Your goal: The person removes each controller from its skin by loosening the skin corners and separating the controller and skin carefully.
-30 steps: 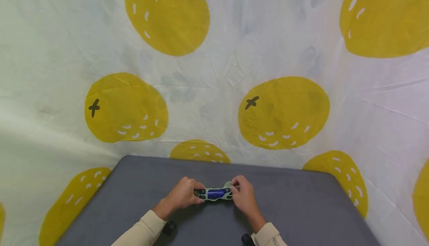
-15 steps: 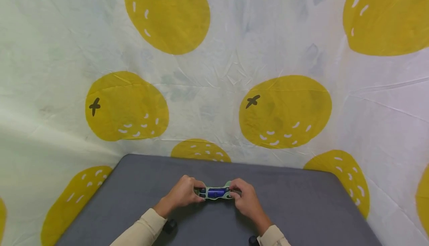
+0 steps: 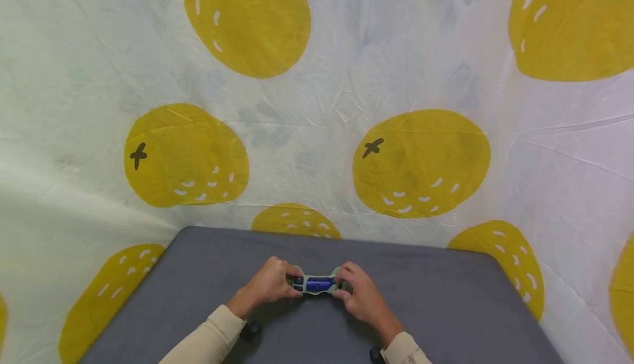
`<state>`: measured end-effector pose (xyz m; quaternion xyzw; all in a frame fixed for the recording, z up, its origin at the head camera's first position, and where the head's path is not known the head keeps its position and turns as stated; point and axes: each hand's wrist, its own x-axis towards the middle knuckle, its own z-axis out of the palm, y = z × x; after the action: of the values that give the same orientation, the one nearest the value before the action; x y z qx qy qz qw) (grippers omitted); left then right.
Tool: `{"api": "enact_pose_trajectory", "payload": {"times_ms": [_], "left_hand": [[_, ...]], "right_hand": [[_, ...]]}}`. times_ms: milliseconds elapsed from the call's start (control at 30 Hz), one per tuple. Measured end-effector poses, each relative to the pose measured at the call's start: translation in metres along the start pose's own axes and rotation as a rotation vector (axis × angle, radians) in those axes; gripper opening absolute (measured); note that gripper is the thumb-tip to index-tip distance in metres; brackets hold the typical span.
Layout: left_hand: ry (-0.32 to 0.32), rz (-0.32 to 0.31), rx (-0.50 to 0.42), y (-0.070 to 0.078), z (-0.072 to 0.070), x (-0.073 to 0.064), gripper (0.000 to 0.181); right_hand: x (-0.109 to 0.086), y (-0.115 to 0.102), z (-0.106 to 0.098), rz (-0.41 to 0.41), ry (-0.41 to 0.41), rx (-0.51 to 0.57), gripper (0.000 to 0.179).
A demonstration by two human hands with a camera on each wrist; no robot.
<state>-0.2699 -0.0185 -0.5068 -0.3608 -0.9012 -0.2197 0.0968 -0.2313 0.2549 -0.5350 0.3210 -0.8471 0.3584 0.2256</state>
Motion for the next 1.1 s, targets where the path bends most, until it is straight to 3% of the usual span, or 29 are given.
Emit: {"api": "enact_pose_trajectory", "payload": {"times_ms": [233, 467, 567, 767, 967, 1100], "left_hand": [[-0.021, -0.011, -0.015, -0.001, -0.002, 0.001, 0.032], [-0.019, -0.005, -0.019, -0.001, -0.003, 0.000, 0.032], [-0.019, -0.006, -0.028, 0.000, -0.003, -0.001, 0.032], [-0.026, -0.019, -0.023, 0.000, -0.001, -0.001, 0.031], [-0.007, -0.015, 0.009, 0.002, 0.000, 0.001, 0.030], [-0.006, -0.026, 0.015, 0.002, 0.000, 0.001, 0.029]], "right_hand": [[0.007, -0.007, -0.001, 0.027, -0.074, -0.099, 0.024], [0.010, -0.011, -0.004, 0.015, -0.068, -0.128, 0.027], [0.011, -0.009, -0.007, -0.024, -0.095, -0.167, 0.029], [0.016, -0.003, -0.010, -0.175, -0.172, -0.299, 0.029], [0.018, -0.003, -0.017, -0.207, -0.250, -0.334, 0.026], [0.015, -0.003, -0.023, -0.254, -0.249, -0.373, 0.028]]}}
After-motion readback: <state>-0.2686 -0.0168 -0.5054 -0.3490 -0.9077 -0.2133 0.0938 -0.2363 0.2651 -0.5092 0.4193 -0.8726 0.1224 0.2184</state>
